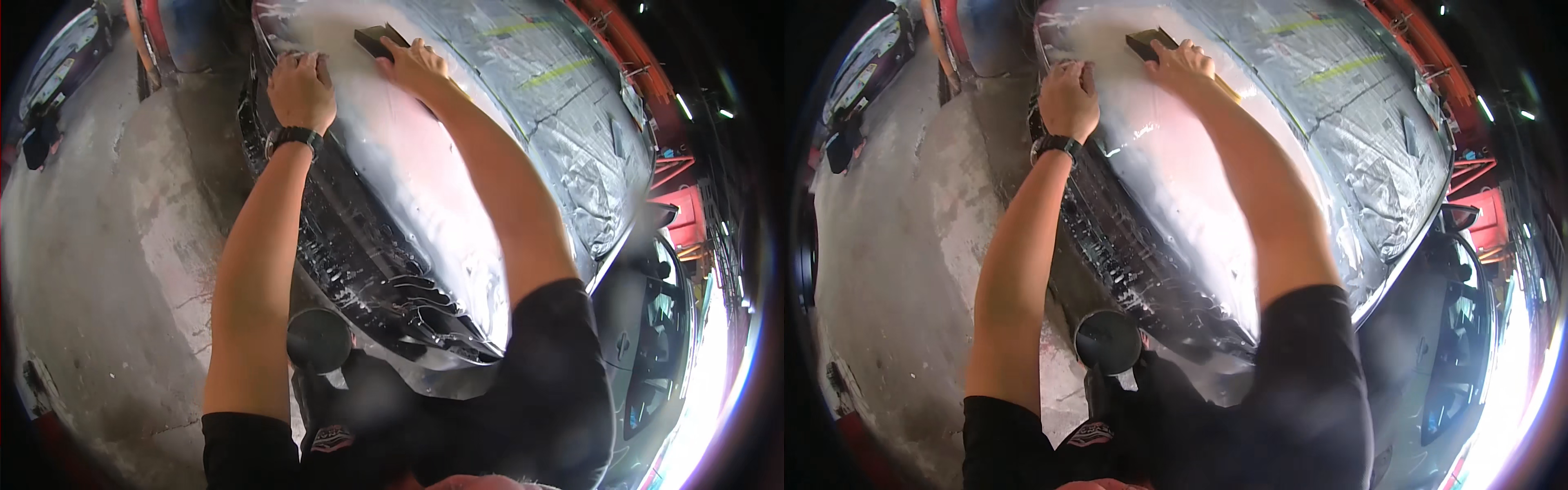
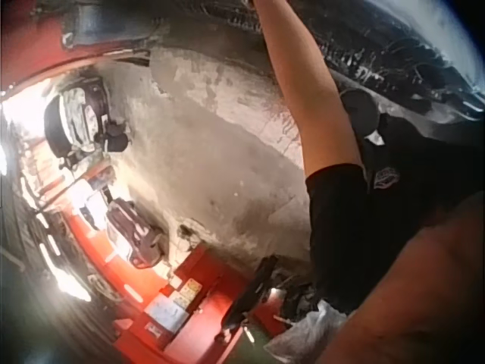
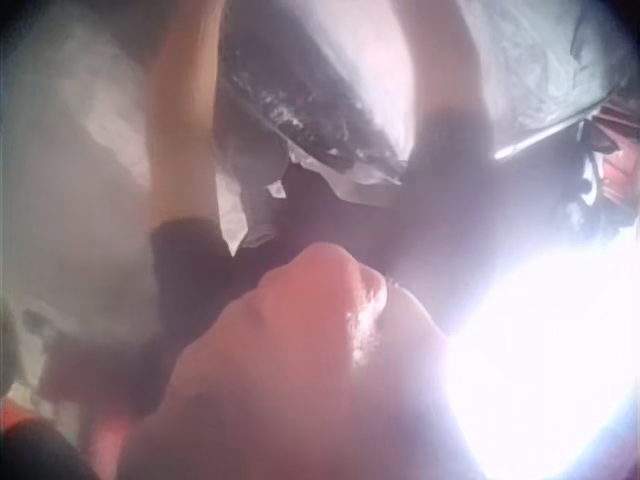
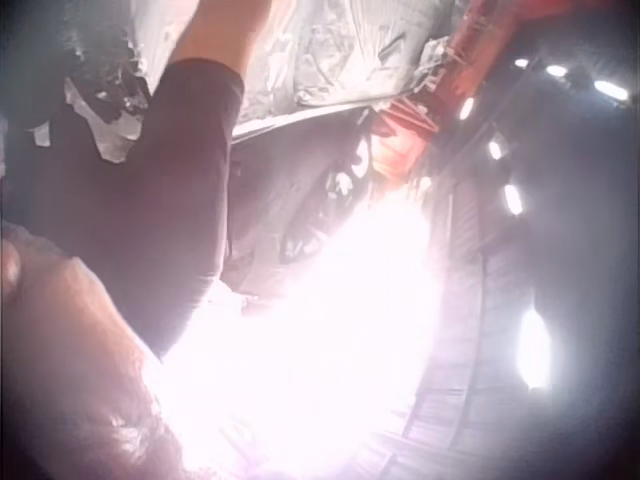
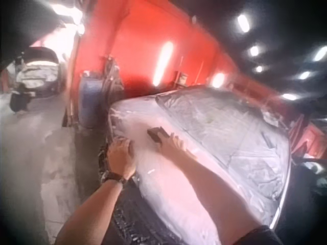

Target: The person sands the hood of a car using a sanding block and a pink cloth. They repeatedly rub the surface, occasionally dipping the sanding block into a bucket of water and wiping the area with the cloth.

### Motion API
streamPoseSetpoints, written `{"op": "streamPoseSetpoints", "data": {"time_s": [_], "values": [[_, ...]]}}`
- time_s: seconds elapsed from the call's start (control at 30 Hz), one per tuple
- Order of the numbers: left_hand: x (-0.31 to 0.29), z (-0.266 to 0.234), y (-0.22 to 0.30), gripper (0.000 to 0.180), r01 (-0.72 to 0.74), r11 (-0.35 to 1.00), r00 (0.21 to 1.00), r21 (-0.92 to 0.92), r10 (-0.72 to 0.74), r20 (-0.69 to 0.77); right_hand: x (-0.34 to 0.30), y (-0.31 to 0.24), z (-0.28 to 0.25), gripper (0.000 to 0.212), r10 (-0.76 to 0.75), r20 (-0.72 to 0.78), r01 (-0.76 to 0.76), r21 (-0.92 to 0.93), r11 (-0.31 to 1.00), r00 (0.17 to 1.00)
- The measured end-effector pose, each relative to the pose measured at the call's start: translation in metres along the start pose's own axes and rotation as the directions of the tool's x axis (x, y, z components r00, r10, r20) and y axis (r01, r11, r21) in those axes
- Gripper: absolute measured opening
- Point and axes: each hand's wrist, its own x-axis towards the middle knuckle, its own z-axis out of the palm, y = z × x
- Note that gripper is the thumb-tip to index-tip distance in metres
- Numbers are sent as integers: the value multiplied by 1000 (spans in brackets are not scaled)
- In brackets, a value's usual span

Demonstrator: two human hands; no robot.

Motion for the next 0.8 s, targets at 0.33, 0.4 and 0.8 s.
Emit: {"op": "streamPoseSetpoints", "data": {"time_s": [0.33, 0.4, 0.8], "values": [[1, -9, -29, 22, -58, 996, 995, 61, 63, -81, -125, -14, -44, 54, -304, 92, 284, 183, 941, 948], [-1, -9, -29, 23, -74, 995, 995, 68, 79, -64, -83, -2, -31, 55, -209, 81, 194, 156, 968, 975], [9, -6, -36, 18, -96, 993, 993, 67, 101, -66, -125, 28, -26, 57, -232, -56, 239, 199, 950, 971]]}}
